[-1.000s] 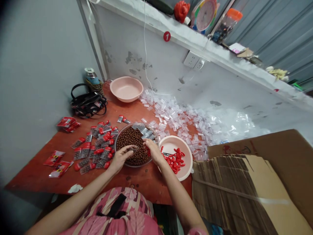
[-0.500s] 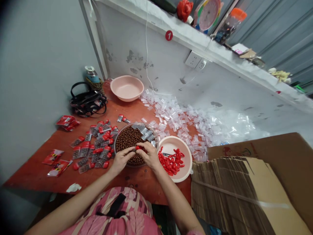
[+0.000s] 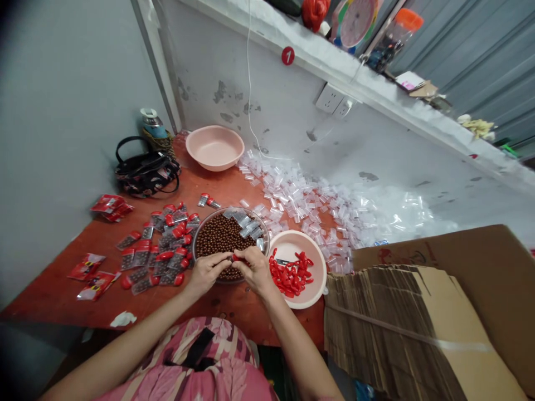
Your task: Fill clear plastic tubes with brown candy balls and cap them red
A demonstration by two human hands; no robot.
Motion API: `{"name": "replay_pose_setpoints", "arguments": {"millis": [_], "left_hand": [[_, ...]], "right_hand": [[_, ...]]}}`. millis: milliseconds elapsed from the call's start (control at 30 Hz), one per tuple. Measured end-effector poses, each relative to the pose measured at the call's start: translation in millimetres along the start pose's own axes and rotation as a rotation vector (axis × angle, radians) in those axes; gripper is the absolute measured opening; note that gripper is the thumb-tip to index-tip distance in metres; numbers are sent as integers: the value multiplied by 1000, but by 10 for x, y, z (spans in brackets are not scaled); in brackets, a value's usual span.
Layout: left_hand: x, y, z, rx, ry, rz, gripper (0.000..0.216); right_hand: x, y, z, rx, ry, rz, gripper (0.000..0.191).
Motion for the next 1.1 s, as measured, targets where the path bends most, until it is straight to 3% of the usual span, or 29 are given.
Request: {"name": "replay_pose_setpoints", "arguments": {"millis": [167, 300, 433, 533, 667, 733, 867, 967, 1100], "left_hand": [[-42, -53, 21, -45, 16, 50, 19], [-94, -28, -27, -136, 15, 105, 18], [-123, 141, -175, -532, -39, 333, 26], [-97, 159, -238, -811, -89, 432, 33], [-44, 97, -134, -905, -170, 424, 31], [-46, 100, -98, -909, -185, 424, 31], [-70, 118, -132, -790, -129, 399, 32], [-72, 106, -173, -761, -107, 394, 34], [-68, 108, -146, -822, -157, 422, 34]], "right_hand": [[-23, -20, -6, 38, 100, 31, 23], [-67, 39, -12, -26, 105, 101, 27], [13, 46, -91, -48, 85, 42, 31], [83, -24, -73, 218, 46, -133, 36], [-5, -227, 1, 775, -103, -352, 43], [-94, -339, -32, 928, -144, -418, 36], [-206, -473, -148, 976, -207, -492, 20], [-223, -467, -178, 997, -229, -500, 21], [-292, -436, -224, 1092, -154, -508, 27]]}}
Point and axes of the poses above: each hand's wrist, its own x-axis towards the middle knuckle, its own z-axis out of the back of the hand, y = z × x, the point moved 6 cm from there along x, towards the middle knuckle, and after that the axes turned 7 degrees about -x, right-handed, at the moved point
